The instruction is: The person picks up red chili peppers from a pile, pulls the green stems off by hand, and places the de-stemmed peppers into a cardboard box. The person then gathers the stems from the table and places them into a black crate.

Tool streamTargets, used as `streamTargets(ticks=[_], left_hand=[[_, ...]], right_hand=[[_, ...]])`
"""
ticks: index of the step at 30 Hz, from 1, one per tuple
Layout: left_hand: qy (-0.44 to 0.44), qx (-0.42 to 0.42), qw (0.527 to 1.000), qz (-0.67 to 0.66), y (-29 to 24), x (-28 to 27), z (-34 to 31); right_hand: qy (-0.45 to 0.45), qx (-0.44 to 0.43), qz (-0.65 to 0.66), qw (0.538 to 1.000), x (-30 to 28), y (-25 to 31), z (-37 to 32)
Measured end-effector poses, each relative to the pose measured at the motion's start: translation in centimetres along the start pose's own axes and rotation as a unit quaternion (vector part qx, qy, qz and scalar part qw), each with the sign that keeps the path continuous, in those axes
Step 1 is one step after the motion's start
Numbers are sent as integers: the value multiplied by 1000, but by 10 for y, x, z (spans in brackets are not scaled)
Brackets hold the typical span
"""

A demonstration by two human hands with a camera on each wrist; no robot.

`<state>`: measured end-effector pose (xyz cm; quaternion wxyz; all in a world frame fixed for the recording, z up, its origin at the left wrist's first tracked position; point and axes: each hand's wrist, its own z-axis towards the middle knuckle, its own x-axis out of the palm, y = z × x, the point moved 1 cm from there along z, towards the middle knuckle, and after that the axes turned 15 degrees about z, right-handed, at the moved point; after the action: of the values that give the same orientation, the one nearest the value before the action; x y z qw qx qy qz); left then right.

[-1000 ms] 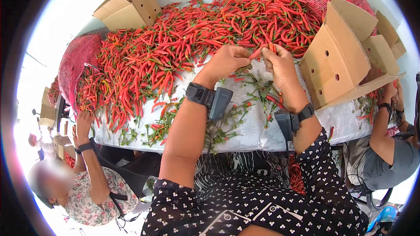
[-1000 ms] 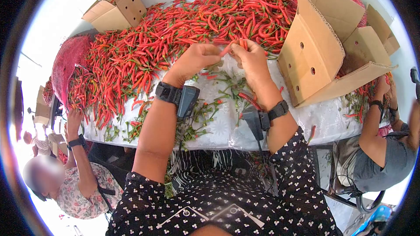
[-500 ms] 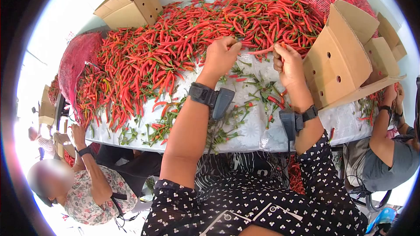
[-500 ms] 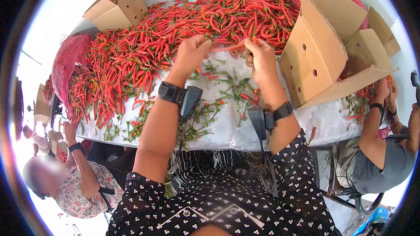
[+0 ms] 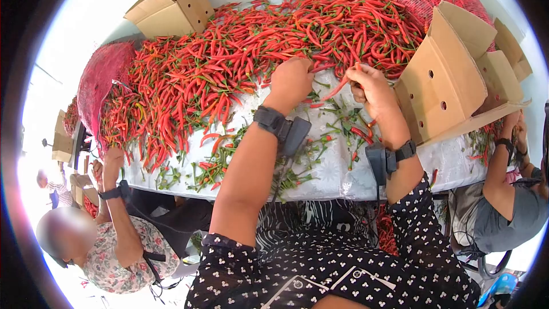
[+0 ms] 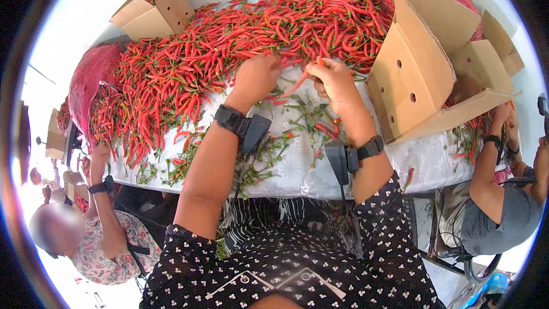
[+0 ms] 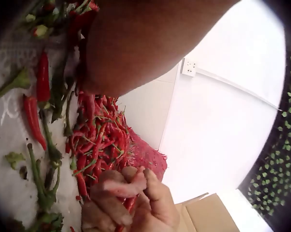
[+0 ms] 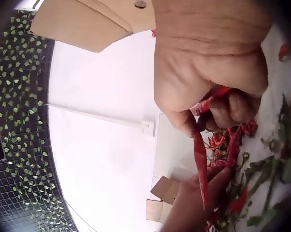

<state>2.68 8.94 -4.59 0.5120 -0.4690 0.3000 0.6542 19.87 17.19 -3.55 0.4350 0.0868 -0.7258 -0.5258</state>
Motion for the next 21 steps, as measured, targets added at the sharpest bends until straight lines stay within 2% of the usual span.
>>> streamTargets(ticks=[3, 5, 6, 8, 12, 14, 16, 17, 19, 20, 21], left_hand=[[17, -17, 999, -27, 2, -7, -3], [-16, -33, 992, -119, 4, -9, -2], [-16, -32, 992, -118, 3, -10, -1], [-6, -66, 962, -264, 2, -12, 1], [14, -82, 937, -340, -3, -13, 2], [78, -97, 910, -395, -6, -18, 0], [93, -96, 892, -432, -7, -20, -1], [107, -94, 873, -467, -8, -20, 0], [115, -78, 862, -488, -10, -24, -1], [123, -62, 850, -509, -12, -26, -2], [124, -62, 849, -509, -14, -27, -2]], right_hand=[[18, 26, -39, 999, -5, 0, 1], [24, 40, -56, 997, -6, 2, 1], [20, 43, -63, 997, -5, 4, 0], [15, 46, -70, 996, -7, 7, 0], [12, 47, -93, 994, -16, 14, 1], [18, 56, -114, 992, -22, 22, -2], [4, 34, -338, 941, -24, 32, -10], [4, 33, -337, 941, -23, 34, -11], [-8, -68, -327, 942, -21, 38, -13], [-9, -67, -327, 943, -19, 36, -13], [-26, -69, -262, 962, -14, 34, -12]])
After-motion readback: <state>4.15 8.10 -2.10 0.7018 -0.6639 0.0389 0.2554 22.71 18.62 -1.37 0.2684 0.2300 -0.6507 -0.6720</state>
